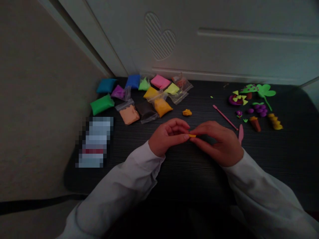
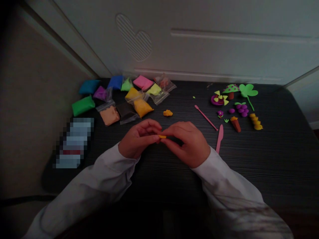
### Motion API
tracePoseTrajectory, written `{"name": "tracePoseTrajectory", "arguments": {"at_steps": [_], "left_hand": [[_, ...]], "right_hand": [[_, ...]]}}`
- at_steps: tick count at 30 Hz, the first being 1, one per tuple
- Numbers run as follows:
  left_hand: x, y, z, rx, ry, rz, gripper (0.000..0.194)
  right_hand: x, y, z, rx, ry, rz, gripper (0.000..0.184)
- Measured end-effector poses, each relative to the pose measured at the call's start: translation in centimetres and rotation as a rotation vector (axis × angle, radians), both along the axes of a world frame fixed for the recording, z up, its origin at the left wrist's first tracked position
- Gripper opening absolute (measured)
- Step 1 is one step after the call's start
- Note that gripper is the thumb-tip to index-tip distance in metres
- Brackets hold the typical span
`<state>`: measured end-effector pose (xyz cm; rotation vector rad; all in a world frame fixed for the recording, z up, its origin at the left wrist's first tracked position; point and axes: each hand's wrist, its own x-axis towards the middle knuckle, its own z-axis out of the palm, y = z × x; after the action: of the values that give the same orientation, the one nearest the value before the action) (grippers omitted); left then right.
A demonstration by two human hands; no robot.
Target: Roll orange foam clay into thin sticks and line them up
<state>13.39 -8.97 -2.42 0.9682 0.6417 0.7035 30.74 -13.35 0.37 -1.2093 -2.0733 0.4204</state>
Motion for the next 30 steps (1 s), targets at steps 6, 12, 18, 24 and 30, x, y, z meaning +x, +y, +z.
{"name": "tracePoseTrajectory", "arguments": {"at_steps": [6,12,18,24,30], "left_hand": [[-0.01,0.19,-0.25,0.005,-0.021,0.046,0.031],[0.11,0.05,-0.31,0.007,-0.023,0.054,0.031],[0.20,0.08,-0.17,-0.040,-0.055,0.066,0.032],[0.16,0.20,-0.21,-0.023,-0.037,0.088,0.033],[0.19,0.16,-0.17,-0.037,-0.046,0.067,0.033]], "right_hand": [[0.06,-0.01,0.15,0.008,-0.019,-0.035,0.013],[-0.23,0.08,-0.47,0.051,-0.012,-0.033,0.023],[-0.45,0.03,-0.82,0.068,0.004,-0.060,0.012],[-0.51,0.02,-0.68,0.074,-0.003,-0.063,0.018],[-0.64,-0.07,-0.80,0.083,-0.010,-0.063,0.014]]}}
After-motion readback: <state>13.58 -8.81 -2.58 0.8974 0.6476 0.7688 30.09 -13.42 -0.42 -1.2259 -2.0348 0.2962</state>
